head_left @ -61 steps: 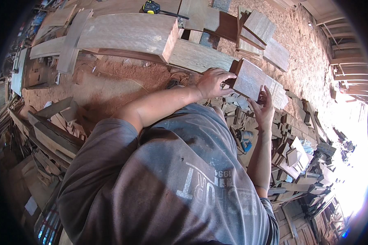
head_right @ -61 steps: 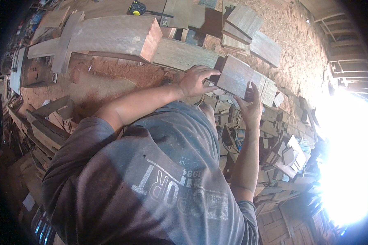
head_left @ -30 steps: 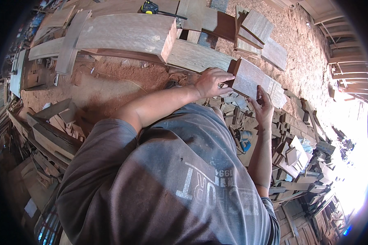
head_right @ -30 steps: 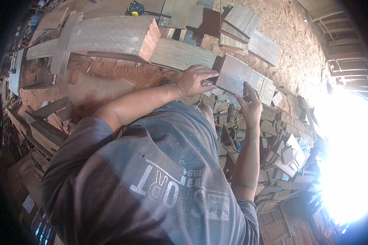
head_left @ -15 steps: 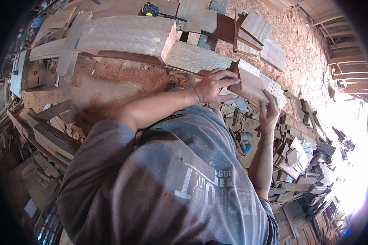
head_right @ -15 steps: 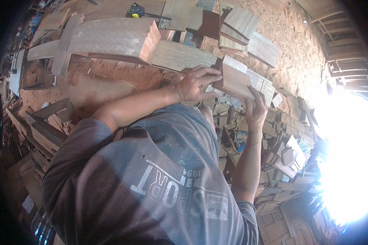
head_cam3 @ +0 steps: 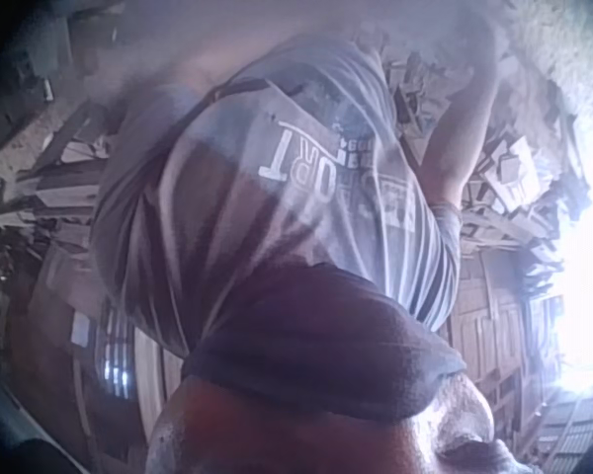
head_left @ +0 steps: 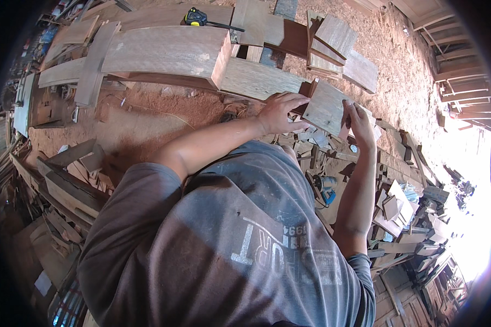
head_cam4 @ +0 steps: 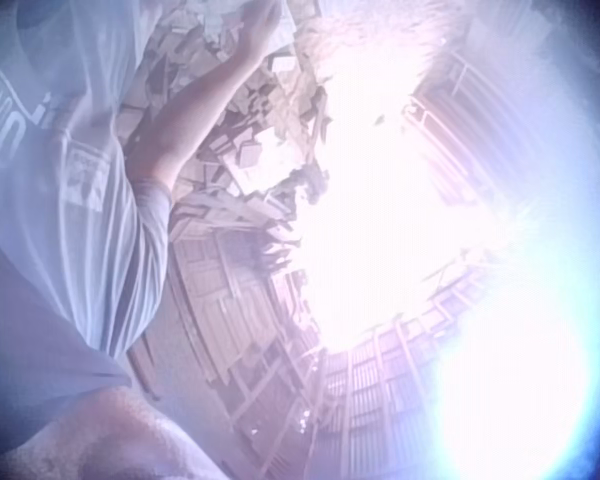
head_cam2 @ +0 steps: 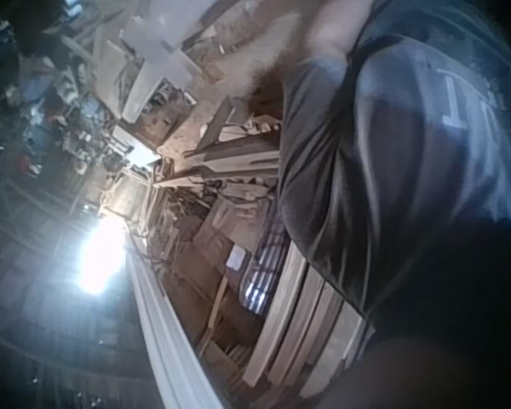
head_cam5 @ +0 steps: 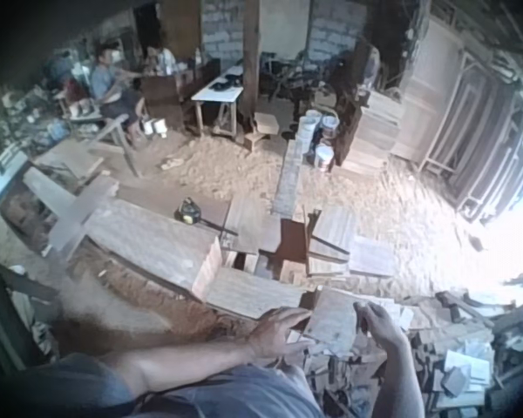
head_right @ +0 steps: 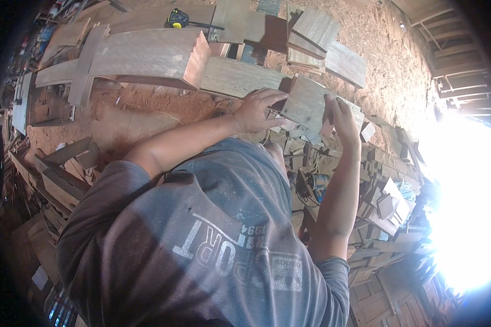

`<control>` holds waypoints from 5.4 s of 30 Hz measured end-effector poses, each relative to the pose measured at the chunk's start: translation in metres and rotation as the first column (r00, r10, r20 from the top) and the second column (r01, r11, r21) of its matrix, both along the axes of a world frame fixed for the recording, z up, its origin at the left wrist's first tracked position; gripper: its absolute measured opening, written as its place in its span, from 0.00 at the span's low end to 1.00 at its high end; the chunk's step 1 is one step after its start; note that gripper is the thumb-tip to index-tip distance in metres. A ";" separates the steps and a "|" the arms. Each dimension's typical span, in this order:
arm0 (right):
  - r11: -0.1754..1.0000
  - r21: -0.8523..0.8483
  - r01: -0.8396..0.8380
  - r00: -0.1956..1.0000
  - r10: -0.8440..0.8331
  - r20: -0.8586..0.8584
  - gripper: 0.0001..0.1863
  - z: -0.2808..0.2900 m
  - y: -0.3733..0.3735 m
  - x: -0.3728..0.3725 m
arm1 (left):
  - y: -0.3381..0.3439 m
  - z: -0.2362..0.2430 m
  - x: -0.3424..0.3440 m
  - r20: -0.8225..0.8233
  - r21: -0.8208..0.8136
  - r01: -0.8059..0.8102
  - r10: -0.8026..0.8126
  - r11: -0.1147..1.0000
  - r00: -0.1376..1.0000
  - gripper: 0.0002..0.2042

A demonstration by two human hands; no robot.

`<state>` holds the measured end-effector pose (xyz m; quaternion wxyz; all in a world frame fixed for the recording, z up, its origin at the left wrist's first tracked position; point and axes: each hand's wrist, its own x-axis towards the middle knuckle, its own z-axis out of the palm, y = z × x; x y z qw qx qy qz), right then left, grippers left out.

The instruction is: The person measures and marks a wooden plank using a tape measure and square, then uses a jigsaw to cut the plank. The cut piece is set aside.

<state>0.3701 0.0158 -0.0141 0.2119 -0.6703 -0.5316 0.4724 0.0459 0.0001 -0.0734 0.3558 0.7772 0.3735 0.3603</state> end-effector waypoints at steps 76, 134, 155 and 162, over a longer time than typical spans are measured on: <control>0.944 0.311 0.114 0.928 -0.213 0.307 0.59 -0.016 -0.090 -0.051 | 0.003 -0.013 0.006 -0.078 0.087 -0.068 0.074 0.994 0.994 0.31; 0.823 0.534 0.191 0.891 -0.374 0.257 0.32 -0.043 -0.123 -0.063 | -0.003 -0.015 0.006 -0.025 0.026 -0.079 0.080 0.997 0.997 0.35; 0.853 0.481 0.203 0.914 -0.342 0.219 0.33 -0.035 -0.117 -0.060 | -0.004 -0.016 0.006 -0.012 -0.003 -0.080 0.080 0.997 0.997 0.35; 0.877 0.418 0.237 0.894 -0.366 0.260 0.25 -0.025 -0.112 -0.061 | -0.003 -0.004 0.003 0.023 0.126 -0.095 0.093 0.987 0.995 0.29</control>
